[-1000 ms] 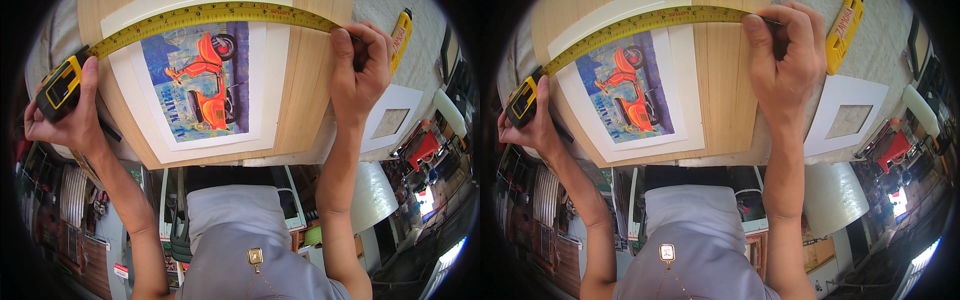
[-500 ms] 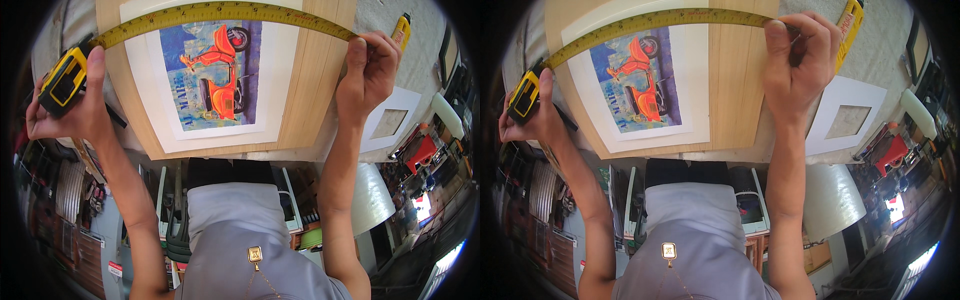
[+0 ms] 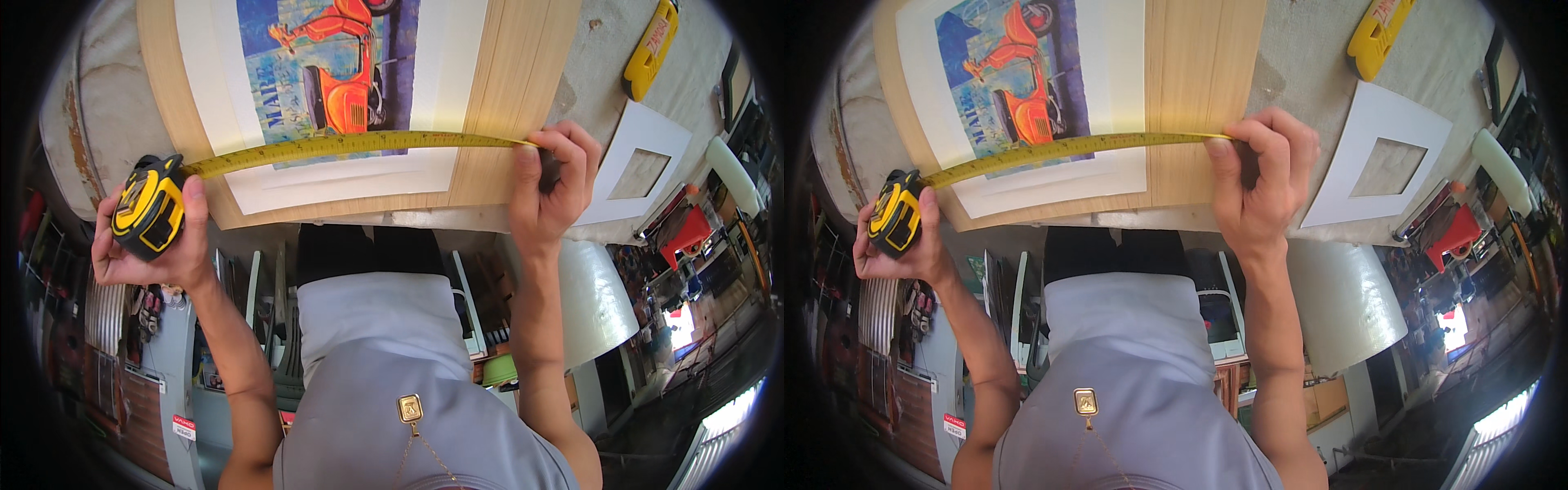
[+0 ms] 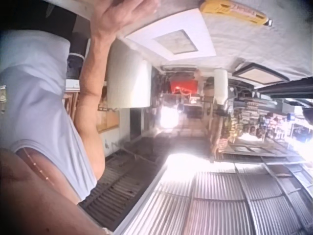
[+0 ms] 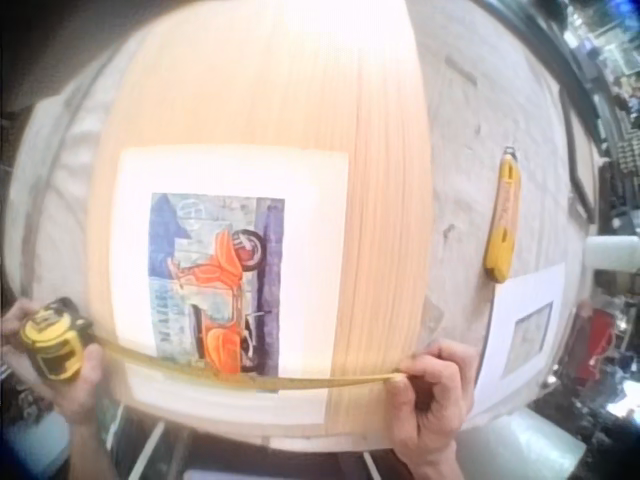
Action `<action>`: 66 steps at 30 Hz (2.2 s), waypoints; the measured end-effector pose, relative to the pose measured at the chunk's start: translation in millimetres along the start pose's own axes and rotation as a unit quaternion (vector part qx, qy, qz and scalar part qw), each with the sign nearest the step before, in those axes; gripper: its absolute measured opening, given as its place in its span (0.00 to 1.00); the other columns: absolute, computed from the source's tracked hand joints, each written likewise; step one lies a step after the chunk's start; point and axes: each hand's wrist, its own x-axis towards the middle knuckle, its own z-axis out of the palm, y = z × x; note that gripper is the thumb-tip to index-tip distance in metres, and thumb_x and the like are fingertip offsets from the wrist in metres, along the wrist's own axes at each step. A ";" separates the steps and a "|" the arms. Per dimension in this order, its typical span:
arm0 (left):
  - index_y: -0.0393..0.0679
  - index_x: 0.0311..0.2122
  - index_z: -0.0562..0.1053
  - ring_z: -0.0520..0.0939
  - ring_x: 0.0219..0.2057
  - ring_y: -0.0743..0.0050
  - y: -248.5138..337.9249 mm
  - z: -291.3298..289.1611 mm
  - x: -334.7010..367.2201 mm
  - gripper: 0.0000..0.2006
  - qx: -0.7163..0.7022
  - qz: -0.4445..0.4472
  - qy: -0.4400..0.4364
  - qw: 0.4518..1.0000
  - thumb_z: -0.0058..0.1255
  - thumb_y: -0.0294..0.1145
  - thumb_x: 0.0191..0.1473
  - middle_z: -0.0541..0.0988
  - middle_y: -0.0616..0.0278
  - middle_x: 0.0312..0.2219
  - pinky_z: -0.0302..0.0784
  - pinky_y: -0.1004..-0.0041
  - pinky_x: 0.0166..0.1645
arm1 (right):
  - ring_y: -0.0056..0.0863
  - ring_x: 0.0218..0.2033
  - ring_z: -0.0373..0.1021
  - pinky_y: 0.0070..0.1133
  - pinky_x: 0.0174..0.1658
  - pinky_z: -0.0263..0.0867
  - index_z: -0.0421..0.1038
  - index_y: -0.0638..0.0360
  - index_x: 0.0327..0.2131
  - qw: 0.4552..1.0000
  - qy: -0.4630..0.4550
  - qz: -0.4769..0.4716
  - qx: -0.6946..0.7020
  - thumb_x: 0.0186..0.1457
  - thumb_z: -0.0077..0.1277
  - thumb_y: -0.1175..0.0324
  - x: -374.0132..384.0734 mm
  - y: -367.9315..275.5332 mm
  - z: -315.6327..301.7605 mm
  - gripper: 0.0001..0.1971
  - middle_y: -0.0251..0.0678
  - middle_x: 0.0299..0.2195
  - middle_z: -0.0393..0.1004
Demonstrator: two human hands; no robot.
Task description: The person measures a framed artwork and a separate piece of matboard using a tape measure, then marks the matboard with a pen at measured intervals. The person uses a ruler to draw straight lines on the matboard.
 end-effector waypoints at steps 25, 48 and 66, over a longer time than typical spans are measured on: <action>0.46 0.48 0.49 0.74 0.45 0.63 -15.8 6.1 -7.5 0.48 -0.011 0.015 0.045 0.999 0.79 0.29 0.30 0.67 0.50 0.46 0.78 0.63 0.57 | 0.22 0.39 0.69 0.16 0.41 0.66 0.73 0.64 0.39 0.999 0.018 0.013 0.041 0.58 0.58 0.76 -5.9 0.4 5.3 0.07 0.38 0.42 0.69; 0.44 0.54 0.57 0.77 0.33 0.59 127.2 -70.1 -97.4 0.39 -0.153 -0.092 -0.226 0.958 0.68 0.51 0.47 0.72 0.53 0.39 0.79 0.63 0.38 | 0.43 0.46 0.67 0.34 0.45 0.66 0.65 0.67 0.53 0.892 -0.207 0.016 0.401 0.50 0.64 0.58 -63.2 -142.0 4.9 0.32 0.51 0.50 0.65; 0.35 0.41 0.71 0.76 0.37 0.77 126.3 -42.3 -51.8 0.12 -0.385 -0.474 -0.448 0.653 0.57 0.22 0.51 0.75 0.57 0.37 0.74 0.77 0.42 | 0.47 0.33 0.74 0.35 0.37 0.72 0.68 0.65 0.52 0.811 -0.550 0.158 0.121 0.46 0.64 0.56 3.4 -137.4 -38.2 0.32 0.47 0.38 0.69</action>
